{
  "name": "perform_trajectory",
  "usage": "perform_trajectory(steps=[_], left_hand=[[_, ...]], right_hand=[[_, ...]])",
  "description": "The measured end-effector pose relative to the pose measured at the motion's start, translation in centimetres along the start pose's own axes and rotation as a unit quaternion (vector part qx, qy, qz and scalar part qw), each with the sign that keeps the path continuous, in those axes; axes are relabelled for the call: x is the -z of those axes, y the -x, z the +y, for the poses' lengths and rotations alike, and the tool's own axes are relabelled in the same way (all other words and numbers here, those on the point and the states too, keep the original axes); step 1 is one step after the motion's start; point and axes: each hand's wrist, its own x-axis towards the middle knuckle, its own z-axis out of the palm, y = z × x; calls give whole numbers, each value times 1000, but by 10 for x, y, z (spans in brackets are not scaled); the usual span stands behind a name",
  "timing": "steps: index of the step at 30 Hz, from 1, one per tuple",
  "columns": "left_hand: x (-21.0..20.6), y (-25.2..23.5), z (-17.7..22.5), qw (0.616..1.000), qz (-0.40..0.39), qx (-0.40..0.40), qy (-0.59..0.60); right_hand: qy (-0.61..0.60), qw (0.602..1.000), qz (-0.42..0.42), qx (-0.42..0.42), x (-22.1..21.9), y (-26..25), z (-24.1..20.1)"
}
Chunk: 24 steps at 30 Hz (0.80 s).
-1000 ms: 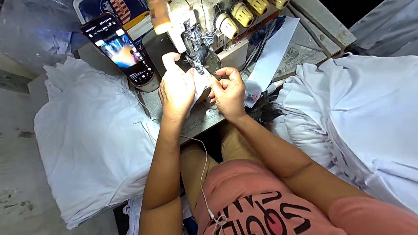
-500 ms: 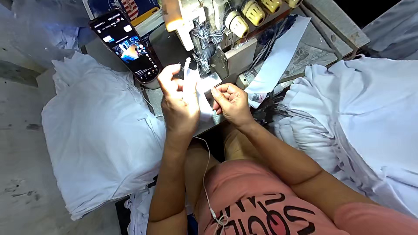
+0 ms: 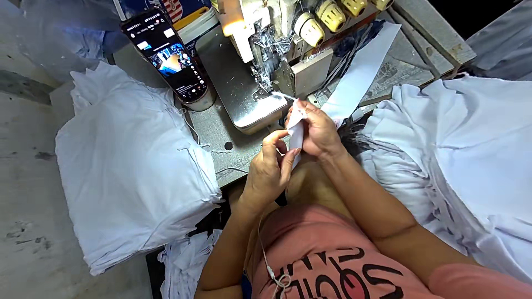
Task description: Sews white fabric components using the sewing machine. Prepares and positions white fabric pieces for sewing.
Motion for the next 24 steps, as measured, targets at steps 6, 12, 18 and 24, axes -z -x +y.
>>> perform_trajectory(steps=[6, 12, 18, 24], left_hand=[[41, 12, -22, 995, -33, 68, -68], [147, 2, -66, 936, 42, 191, -292], [215, -29, -115, 785, -44, 405, -468], [217, -39, -130, 733, -69, 447, -509]], right_hand=[[25, 995, 86, 49, 5, -15, -16], [271, 945, -135, 123, -30, 24, -18], [436, 802, -355, 200, -92, 13, 30], [593, 692, -385, 146, -166, -35, 76]])
